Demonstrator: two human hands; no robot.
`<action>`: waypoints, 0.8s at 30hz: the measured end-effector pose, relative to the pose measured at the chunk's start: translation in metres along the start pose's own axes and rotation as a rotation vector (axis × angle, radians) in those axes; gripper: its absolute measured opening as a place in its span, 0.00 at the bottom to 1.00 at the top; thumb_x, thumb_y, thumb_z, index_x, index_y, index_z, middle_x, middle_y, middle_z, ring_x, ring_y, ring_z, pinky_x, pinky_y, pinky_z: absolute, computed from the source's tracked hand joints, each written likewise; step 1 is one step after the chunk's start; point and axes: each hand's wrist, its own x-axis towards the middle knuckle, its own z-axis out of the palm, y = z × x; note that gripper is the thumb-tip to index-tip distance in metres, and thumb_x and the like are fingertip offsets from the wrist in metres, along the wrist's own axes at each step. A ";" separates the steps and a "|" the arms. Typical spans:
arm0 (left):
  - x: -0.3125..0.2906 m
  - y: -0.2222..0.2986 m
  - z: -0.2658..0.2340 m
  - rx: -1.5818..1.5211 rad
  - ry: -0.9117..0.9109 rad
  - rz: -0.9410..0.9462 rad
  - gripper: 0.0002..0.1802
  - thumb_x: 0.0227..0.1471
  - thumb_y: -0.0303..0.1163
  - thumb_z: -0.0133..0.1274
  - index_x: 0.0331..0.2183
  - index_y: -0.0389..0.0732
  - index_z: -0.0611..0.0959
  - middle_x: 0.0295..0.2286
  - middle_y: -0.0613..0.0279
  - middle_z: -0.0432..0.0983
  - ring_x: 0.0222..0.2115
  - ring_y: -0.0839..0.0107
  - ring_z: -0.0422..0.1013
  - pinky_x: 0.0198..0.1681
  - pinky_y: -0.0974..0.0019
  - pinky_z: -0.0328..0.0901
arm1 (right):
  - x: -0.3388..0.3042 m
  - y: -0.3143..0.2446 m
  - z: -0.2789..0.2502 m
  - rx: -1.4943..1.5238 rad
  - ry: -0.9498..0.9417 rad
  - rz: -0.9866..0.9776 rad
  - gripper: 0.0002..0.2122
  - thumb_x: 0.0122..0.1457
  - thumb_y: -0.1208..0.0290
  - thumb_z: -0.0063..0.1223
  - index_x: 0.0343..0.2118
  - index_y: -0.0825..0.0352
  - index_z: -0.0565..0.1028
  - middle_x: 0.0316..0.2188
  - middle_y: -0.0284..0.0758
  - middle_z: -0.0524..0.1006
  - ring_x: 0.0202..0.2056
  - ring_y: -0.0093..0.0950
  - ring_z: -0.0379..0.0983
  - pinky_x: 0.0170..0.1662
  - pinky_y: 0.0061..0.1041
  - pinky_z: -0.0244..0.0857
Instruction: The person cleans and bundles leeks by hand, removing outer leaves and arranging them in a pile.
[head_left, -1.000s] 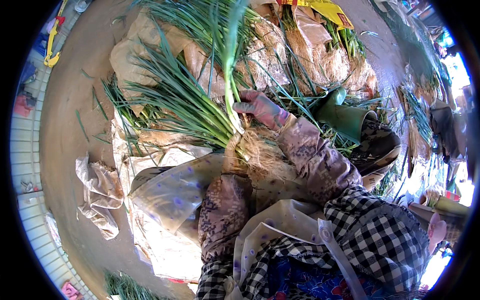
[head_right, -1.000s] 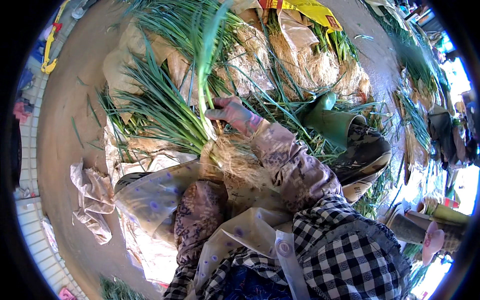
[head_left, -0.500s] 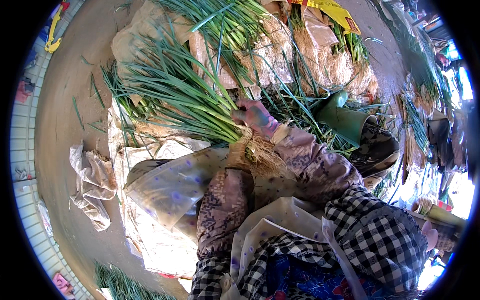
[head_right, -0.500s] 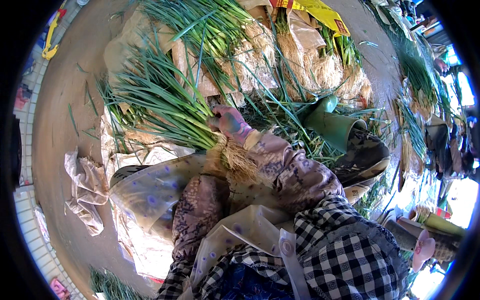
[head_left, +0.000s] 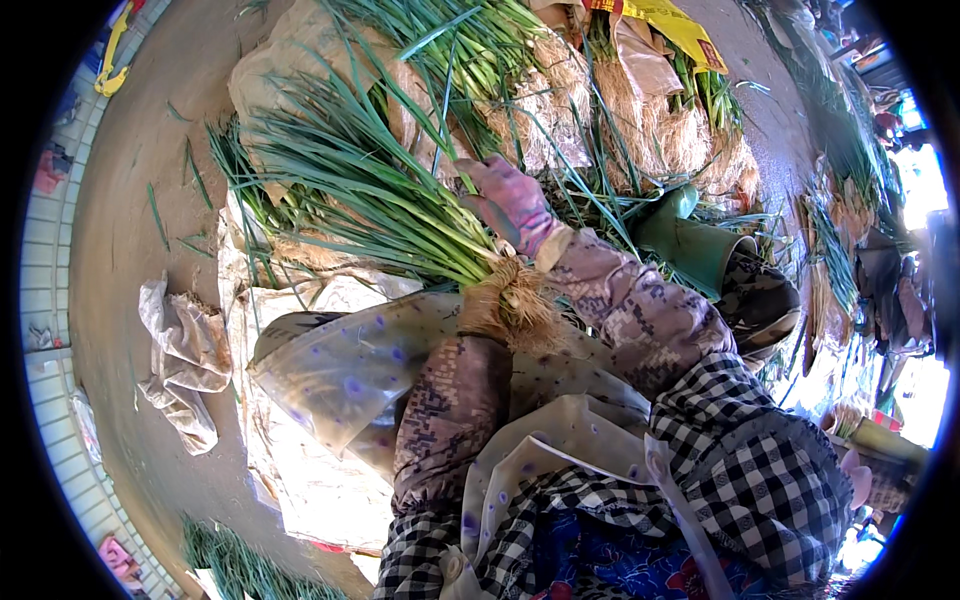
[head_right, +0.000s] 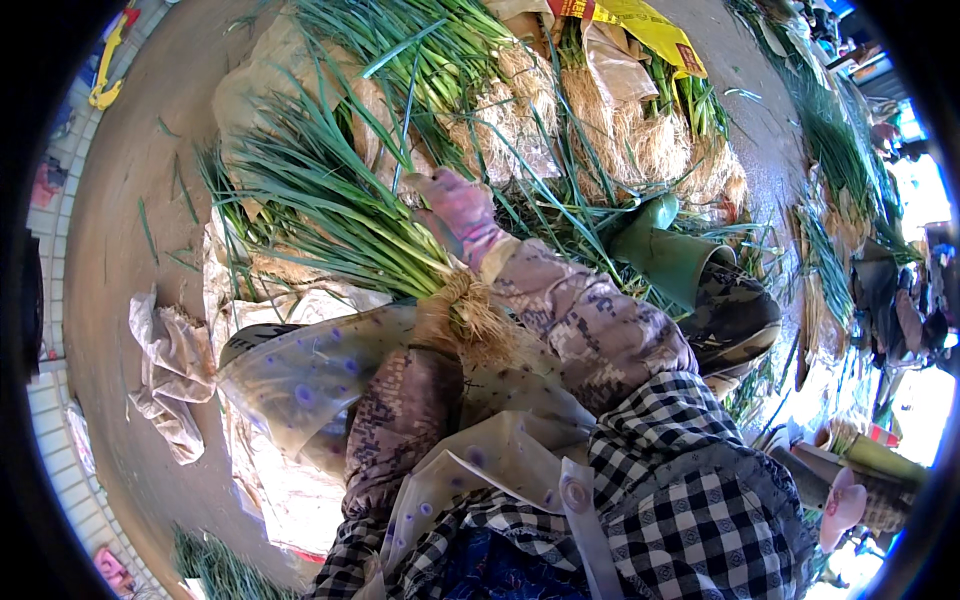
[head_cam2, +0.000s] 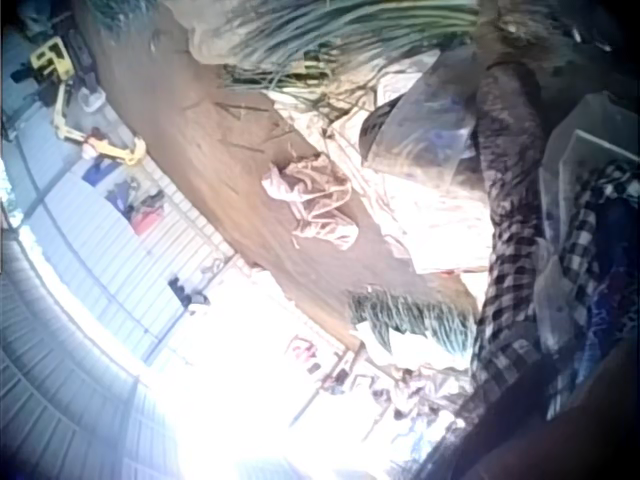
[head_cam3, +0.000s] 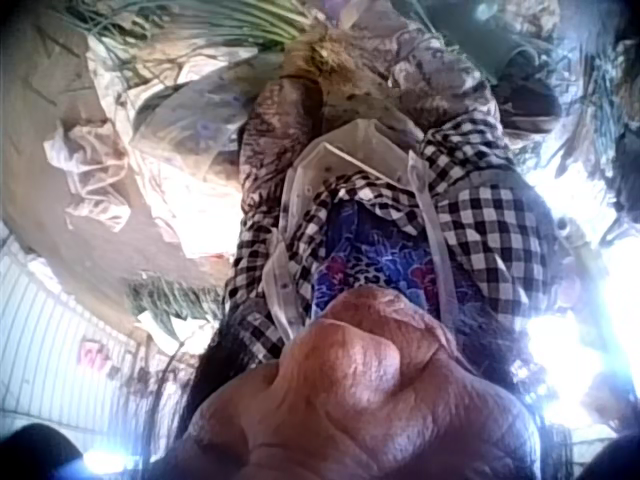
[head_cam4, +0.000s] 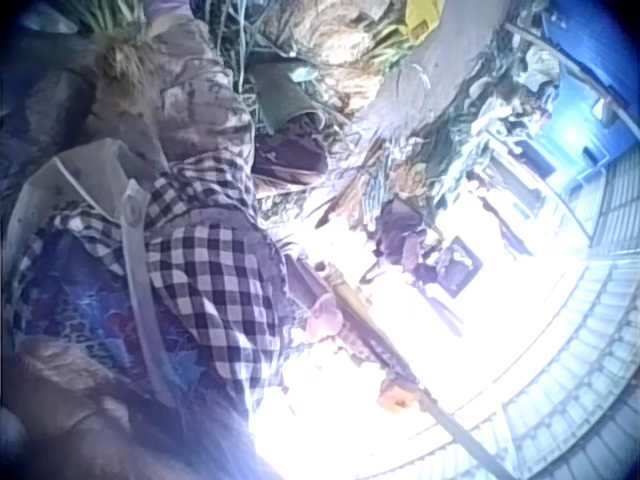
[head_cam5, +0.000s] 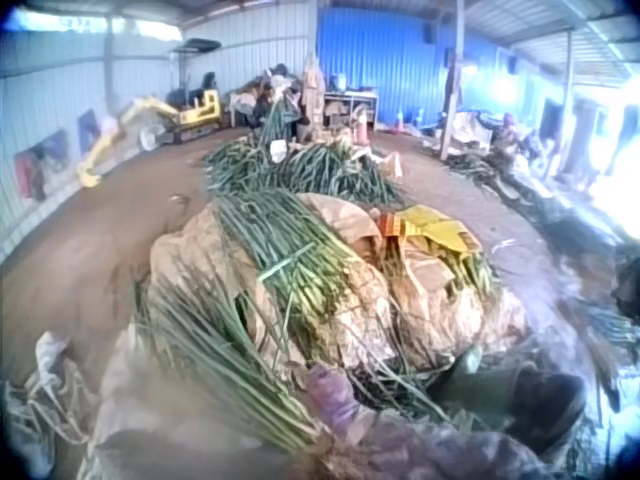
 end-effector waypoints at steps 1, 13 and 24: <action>0.000 -0.002 -0.002 0.029 -0.008 0.055 0.08 0.43 0.22 0.53 0.31 0.34 0.75 0.22 0.60 0.71 0.20 0.69 0.70 0.21 0.69 0.68 | 0.007 -0.005 0.000 -0.005 -0.015 -0.082 0.22 0.43 0.64 0.56 0.45 0.54 0.67 0.34 0.38 0.69 0.34 0.37 0.69 0.36 0.31 0.65; -0.006 -0.006 -0.005 0.112 -0.056 0.318 0.14 0.36 0.18 0.58 0.31 0.32 0.74 0.25 0.60 0.73 0.21 0.73 0.70 0.20 0.75 0.67 | 0.028 0.093 -0.051 1.255 0.399 0.603 0.05 0.50 0.81 0.46 0.30 0.75 0.73 0.28 0.42 0.74 0.32 0.27 0.71 0.38 0.21 0.66; -0.021 -0.008 0.005 0.260 -0.030 0.409 0.14 0.40 0.21 0.57 0.34 0.35 0.75 0.25 0.63 0.72 0.16 0.79 0.66 0.10 0.79 0.58 | 0.006 0.033 -0.025 0.342 -0.015 0.068 0.17 0.44 0.74 0.57 0.40 0.59 0.72 0.27 0.34 0.74 0.30 0.24 0.70 0.34 0.20 0.66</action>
